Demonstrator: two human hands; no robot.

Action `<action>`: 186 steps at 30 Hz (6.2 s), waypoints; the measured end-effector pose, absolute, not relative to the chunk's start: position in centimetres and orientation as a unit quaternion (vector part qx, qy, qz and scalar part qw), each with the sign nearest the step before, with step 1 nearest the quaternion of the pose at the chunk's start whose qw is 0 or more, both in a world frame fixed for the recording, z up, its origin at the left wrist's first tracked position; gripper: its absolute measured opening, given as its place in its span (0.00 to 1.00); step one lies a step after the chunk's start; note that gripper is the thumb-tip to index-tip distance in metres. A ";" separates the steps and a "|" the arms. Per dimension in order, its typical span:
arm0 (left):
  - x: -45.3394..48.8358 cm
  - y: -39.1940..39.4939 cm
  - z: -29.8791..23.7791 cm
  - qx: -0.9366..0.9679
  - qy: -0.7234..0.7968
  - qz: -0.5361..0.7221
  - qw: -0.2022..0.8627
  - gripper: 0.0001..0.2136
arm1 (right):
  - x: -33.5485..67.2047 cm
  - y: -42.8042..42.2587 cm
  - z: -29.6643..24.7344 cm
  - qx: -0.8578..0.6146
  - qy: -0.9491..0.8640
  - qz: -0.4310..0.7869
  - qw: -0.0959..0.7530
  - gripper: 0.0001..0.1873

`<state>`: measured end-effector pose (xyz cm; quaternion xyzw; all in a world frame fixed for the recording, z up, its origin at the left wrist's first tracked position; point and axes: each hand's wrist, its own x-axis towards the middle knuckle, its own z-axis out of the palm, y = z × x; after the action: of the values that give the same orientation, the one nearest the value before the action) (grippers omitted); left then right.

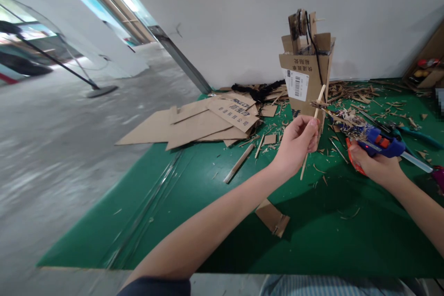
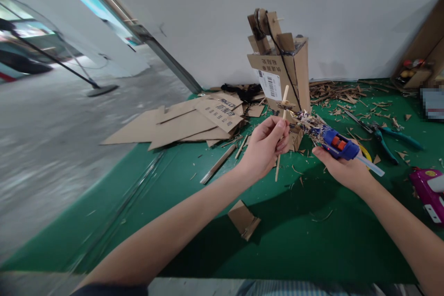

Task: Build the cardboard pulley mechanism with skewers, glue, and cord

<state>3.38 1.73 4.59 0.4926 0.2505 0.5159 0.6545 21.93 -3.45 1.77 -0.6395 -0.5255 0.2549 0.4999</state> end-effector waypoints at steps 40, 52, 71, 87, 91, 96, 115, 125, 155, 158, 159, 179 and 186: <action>3.3 2.0 3.9 0.502 0.251 0.521 0.643 0.14 | 22.7 -3.4 0.6 -0.635 -0.529 0.290 0.482 0.23; 3.6 1.9 3.9 0.496 0.267 0.523 0.640 0.13 | 22.3 -3.5 1.3 -0.618 -0.561 0.249 0.491 0.19; 3.6 1.9 3.9 0.503 0.282 0.521 0.629 0.13 | 22.3 -3.5 1.2 -0.611 -0.569 0.264 0.483 0.21; 3.6 1.5 4.6 0.471 0.276 0.524 0.653 0.14 | 22.3 -3.8 2.0 -0.603 -0.602 0.227 0.472 0.15; 3.6 1.1 5.1 0.448 0.270 0.520 0.676 0.13 | 22.4 -3.6 1.8 -0.609 -0.607 0.212 0.465 0.15; 3.6 0.8 5.5 0.429 0.268 0.508 0.697 0.12 | 22.5 -3.5 1.8 -0.600 -0.616 0.212 0.465 0.15; 3.6 1.1 4.9 0.454 0.258 0.514 0.681 0.14 | 21.9 -3.7 2.9 -0.581 -0.631 0.186 0.479 0.12; 3.6 1.0 5.0 0.440 0.259 0.513 0.690 0.15 | 22.5 -3.3 1.6 -0.581 -0.613 0.225 0.486 0.16; 3.6 1.3 4.4 0.466 0.258 0.510 0.675 0.16 | 21.9 -3.5 2.6 -0.548 -0.640 0.210 0.496 0.14; 3.6 1.1 4.6 0.467 0.260 0.509 0.674 0.16 | 22.0 -3.3 2.1 -0.532 -0.650 0.199 0.505 0.14; 3.6 1.1 4.7 0.467 0.263 0.509 0.674 0.16 | 22.1 -3.2 1.9 -0.527 -0.652 0.196 0.508 0.14; 3.7 1.3 4.2 0.463 0.268 0.506 0.677 0.13 | 22.3 -3.1 1.0 -0.533 -0.650 0.210 0.499 0.16; 3.6 1.0 4.5 0.469 0.276 0.499 0.674 0.13 | 22.2 -3.3 1.8 -0.529 -0.656 0.210 0.495 0.13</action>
<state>3.57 1.04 4.49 0.4692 0.2762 0.4994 0.6739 22.18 -3.28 1.77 -0.5294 -0.6561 0.2099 0.4952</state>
